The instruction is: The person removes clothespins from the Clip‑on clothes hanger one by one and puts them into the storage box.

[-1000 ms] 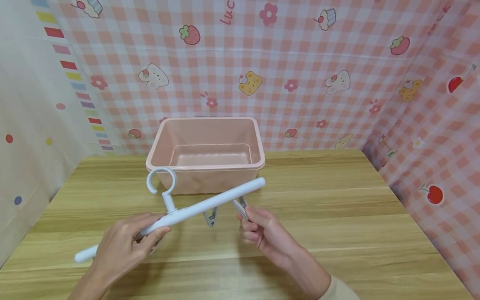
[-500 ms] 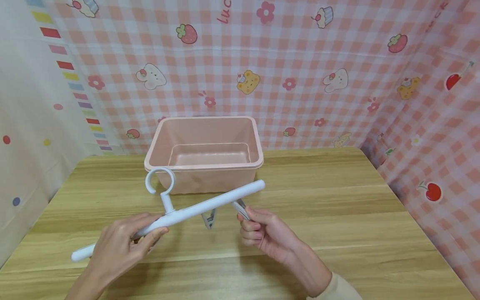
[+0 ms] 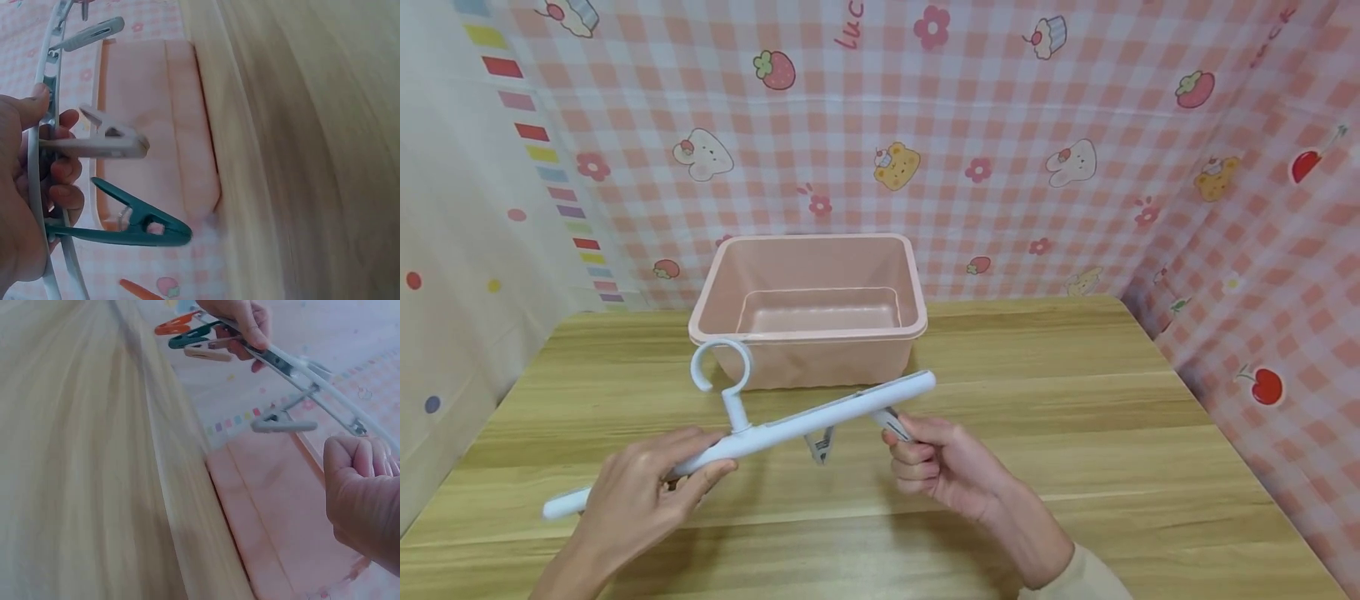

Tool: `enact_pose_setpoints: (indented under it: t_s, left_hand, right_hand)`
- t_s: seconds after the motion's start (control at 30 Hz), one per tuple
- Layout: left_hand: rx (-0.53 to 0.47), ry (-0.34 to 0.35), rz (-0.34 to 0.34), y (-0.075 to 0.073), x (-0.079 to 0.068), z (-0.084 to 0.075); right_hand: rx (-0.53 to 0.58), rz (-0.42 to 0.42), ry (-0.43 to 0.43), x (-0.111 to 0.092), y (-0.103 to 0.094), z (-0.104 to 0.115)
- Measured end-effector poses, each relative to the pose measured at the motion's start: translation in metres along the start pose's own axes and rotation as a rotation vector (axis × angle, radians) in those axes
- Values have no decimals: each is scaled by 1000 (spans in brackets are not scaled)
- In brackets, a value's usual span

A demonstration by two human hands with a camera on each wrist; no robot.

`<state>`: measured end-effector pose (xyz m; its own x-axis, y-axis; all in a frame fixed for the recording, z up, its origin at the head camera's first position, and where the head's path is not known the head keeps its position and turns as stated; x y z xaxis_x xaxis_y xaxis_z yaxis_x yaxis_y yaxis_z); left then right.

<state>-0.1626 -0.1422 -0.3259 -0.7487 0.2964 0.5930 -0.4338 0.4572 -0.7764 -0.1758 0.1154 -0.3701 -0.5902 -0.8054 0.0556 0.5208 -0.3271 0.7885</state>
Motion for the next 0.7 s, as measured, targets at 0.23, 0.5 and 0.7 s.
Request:
enact_pose_setpoints:
  t_s: [0.23,0.5,0.7]
  left_hand:
    - [-54,-76,42,4,0,7]
    - [-33,-137,70,3,0,14]
    - [-6,-158,85,4,1,17]
  right_hand:
    - [-27,-82,-61,-1,3,-1]
    - [-418,-389,-67,-12,-9,3]
    - [-642,-406,-87,-24,-2,7]
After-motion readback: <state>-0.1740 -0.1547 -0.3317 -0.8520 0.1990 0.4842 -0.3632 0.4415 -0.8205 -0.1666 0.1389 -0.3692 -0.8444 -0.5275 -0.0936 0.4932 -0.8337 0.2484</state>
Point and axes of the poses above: each hand's wrist, its own x-axis towards the middle knuckle, its own y-axis out of the palm, z = x × y, the point moved 8 cm from there along x, towards the middle knuckle, and after that the axes turned 11 degrees about x, right-handed, at the moved point
